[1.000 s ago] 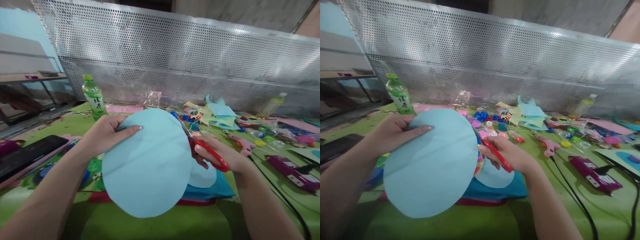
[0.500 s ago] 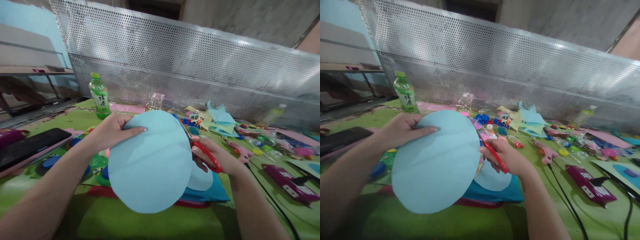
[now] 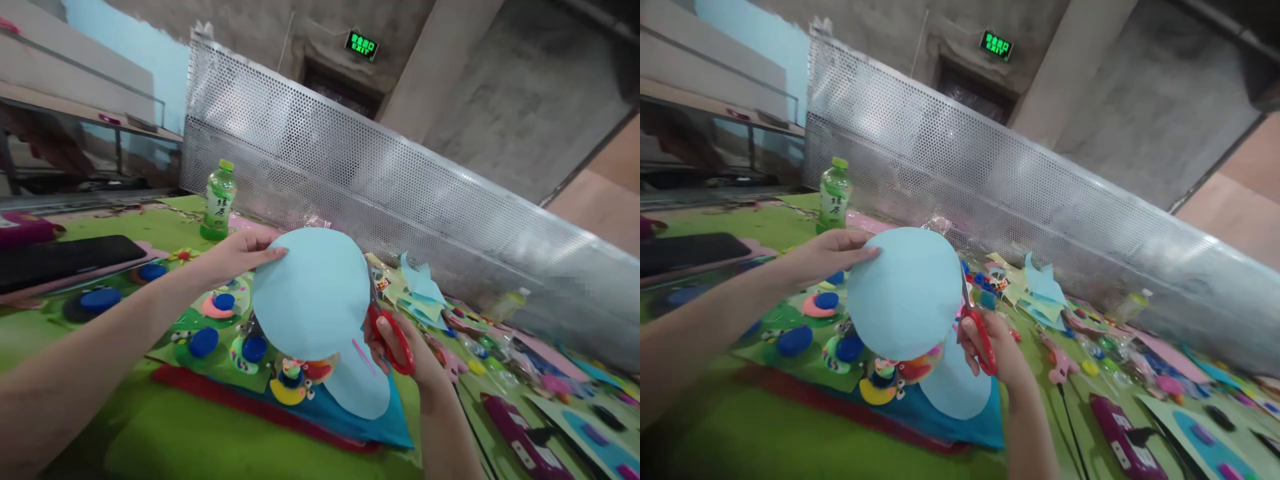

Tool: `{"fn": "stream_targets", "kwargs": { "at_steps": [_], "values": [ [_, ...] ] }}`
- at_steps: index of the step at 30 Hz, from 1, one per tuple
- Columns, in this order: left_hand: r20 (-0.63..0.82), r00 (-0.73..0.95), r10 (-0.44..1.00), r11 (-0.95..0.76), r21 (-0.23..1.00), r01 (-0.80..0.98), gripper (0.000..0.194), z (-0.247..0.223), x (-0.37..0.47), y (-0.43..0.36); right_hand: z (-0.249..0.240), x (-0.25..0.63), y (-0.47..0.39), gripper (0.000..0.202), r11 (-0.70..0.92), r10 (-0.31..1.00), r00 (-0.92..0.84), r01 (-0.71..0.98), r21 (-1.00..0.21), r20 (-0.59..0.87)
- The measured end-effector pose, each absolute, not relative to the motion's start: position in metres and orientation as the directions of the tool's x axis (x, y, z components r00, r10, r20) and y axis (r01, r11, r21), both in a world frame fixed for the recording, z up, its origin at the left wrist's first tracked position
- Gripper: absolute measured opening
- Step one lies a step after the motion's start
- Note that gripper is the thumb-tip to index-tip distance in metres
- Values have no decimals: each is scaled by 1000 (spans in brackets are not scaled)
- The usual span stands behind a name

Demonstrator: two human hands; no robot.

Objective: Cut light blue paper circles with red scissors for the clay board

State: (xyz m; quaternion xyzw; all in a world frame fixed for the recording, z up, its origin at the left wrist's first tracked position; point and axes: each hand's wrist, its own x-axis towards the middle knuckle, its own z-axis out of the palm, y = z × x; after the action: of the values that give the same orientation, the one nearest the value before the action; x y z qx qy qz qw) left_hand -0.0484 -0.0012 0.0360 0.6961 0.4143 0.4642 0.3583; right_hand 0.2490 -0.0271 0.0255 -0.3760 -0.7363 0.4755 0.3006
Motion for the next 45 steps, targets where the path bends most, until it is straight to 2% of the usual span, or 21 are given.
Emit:
{"fn": "stream_targets", "kwargs": {
  "at_steps": [5, 10, 17, 24, 33, 45],
  "values": [
    [577, -22, 816, -463, 677, 571, 32, 32, -41, 2, 22, 243, -28, 46, 214, 840, -540, 230, -949, 58],
    [678, -39, 734, -483, 560, 673, 32, 30, -39, -2, 19, 242, -26, 47, 216, 849, -526, 254, -943, 52],
    [709, -27, 705, -488, 512, 707, 32, 29, -40, -3, 18, 243, -26, 45, 246, 837, -544, 277, -929, 60],
    [708, 3, 706, -510, 506, 695, 29, 28, -32, -8, 18, 241, -30, 46, 350, 774, -616, 227, -909, 145],
    [713, 4, 701, -523, 511, 682, 31, 23, -33, -7, 14, 238, -28, 50, 306, 826, -550, 257, -917, 122],
    [714, 22, 700, -488, 455, 745, 30, 23, -32, -5, 12, 238, -25, 47, 267, 837, -537, 230, -936, 106]
  ]
}}
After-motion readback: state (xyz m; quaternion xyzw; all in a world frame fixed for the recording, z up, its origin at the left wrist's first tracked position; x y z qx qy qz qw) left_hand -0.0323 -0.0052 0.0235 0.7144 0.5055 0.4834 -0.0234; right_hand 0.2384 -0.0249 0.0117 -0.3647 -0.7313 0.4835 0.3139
